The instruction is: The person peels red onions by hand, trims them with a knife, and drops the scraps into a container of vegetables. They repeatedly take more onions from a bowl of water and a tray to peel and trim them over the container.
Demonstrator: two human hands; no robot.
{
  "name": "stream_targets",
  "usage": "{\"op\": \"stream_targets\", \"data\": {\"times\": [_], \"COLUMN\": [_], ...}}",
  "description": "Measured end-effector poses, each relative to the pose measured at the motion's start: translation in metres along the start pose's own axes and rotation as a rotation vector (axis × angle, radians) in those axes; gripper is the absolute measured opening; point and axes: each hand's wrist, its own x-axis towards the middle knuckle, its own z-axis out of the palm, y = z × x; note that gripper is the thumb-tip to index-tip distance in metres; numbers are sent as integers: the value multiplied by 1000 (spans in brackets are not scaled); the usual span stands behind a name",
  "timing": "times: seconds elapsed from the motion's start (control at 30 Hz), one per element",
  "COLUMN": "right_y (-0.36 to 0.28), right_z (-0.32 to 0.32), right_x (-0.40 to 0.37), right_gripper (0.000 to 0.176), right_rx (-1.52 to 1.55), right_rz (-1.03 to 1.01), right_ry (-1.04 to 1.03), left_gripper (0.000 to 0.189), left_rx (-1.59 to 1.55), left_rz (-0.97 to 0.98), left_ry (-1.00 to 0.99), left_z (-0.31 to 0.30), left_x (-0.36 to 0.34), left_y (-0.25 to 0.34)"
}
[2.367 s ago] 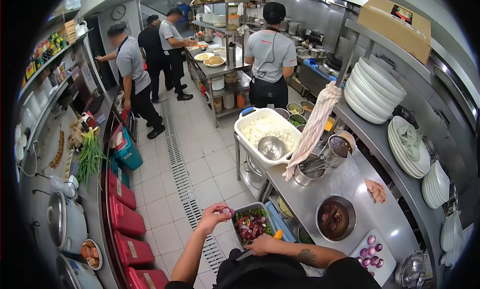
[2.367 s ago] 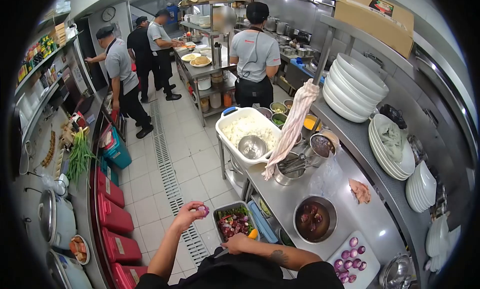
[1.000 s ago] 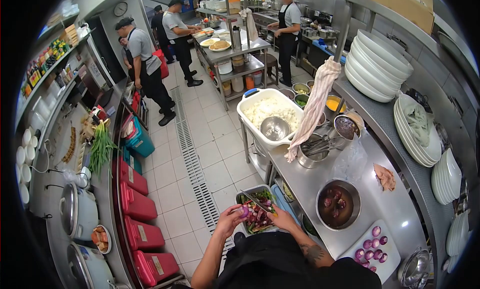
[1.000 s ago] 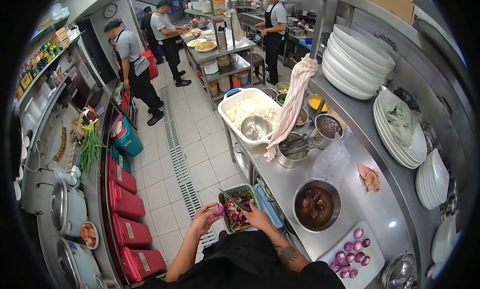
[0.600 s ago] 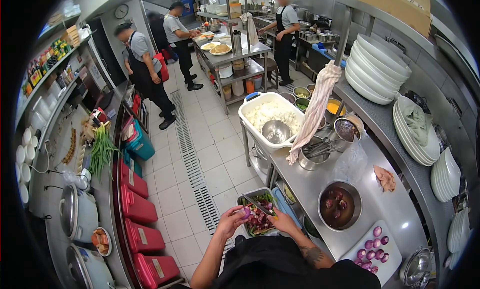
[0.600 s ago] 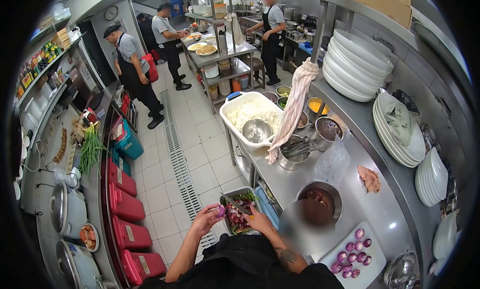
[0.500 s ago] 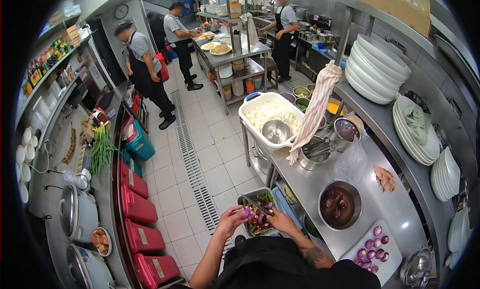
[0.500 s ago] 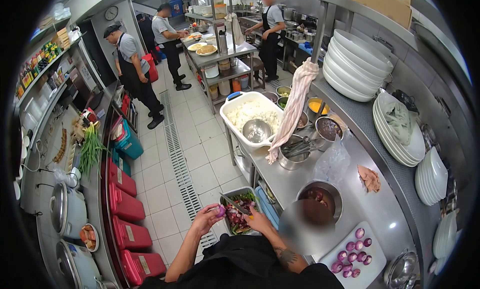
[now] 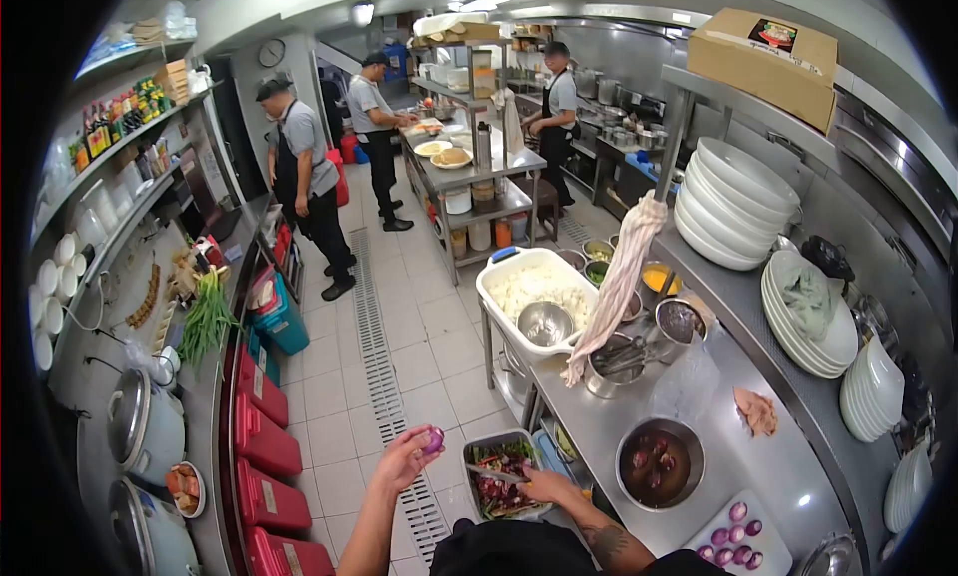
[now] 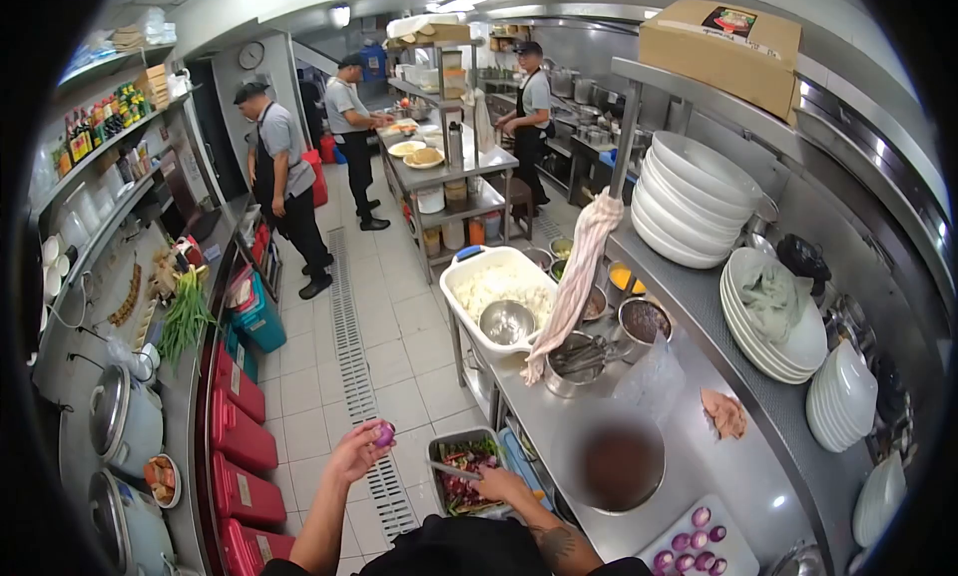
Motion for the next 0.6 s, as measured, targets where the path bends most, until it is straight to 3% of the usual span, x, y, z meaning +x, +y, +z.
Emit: {"op": "stream_targets", "data": {"times": [0.07,0.13,0.23,0.27,0.33,0.4,0.43,0.47,0.6], "right_y": [-10,5,-30,-43,-62,-65,-72,-84,-70], "right_z": [-11,3,-28,-38,-41,-30,-31,-46,-26], "right_x": [-9,13,3,-14,-29,-42,-54,-76,-80], "right_gripper": [47,41,29,26,23,24,25,23,21], "right_rx": [-196,-402,-639,-697,-693,-677,-765,-621,-738], "right_rz": [-135,-301,-287,-360,-367,-511,-549,-523,-575], "right_ry": [-150,-87,-219,-99,-70,-43,-98,-226,-137], "left_gripper": [36,32,30,28,27,30,33,33,33], "left_rx": [47,74,143,154,183,201,197,217,273], "left_rz": [74,143,91,102,89,78,69,58,47], "left_ry": [-48,-158,-214,-203,-169,-170,-181,-188,-99], "left_z": [-10,6,34,44,63,78,81,83,120], "left_x": [8,17,24,24,25,37,42,49,36], "left_y": [13,31,53,61,64,67,64,62,50]}}
